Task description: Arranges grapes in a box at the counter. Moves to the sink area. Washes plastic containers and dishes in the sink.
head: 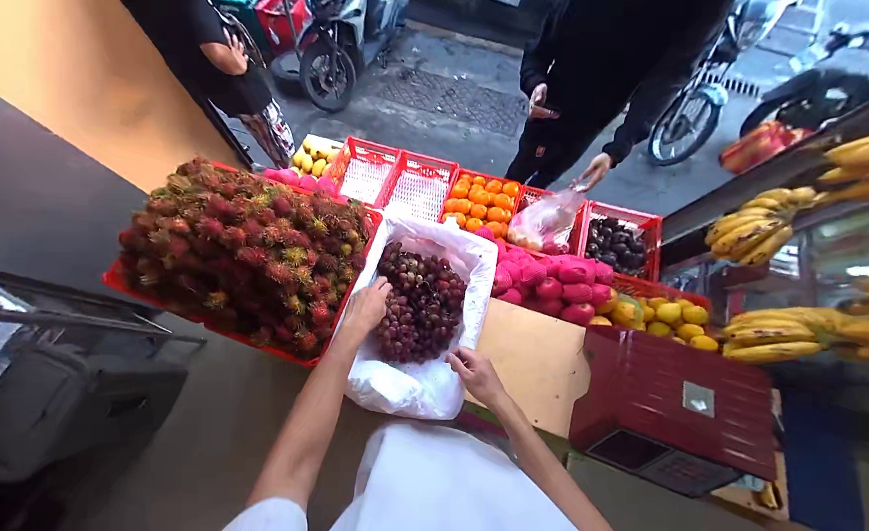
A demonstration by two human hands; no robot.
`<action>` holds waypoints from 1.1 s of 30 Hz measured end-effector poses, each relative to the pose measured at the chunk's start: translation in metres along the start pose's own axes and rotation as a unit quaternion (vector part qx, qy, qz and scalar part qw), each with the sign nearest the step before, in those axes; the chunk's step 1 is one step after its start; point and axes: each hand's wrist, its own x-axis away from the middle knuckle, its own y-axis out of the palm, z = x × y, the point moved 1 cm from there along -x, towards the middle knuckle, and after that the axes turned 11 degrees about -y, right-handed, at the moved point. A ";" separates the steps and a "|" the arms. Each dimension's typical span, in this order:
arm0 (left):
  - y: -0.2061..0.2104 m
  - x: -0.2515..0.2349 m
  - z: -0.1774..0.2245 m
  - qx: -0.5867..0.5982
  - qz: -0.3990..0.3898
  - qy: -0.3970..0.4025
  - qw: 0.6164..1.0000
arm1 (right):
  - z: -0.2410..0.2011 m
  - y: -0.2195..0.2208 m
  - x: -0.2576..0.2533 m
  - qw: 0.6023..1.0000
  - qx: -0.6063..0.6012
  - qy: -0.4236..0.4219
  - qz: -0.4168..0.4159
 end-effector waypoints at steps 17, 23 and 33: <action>-0.032 -0.017 -0.006 -0.283 -0.108 0.096 0.948 | 0.010 0.081 0.008 0.939 0.332 -0.084 0.043; -0.068 0.017 -0.008 -0.262 -0.153 0.120 0.945 | 0.010 0.079 0.006 0.942 0.326 -0.074 -0.021; -0.075 0.057 -0.009 -0.145 -0.154 0.027 0.977 | 0.011 0.078 0.006 0.948 0.309 -0.075 -0.021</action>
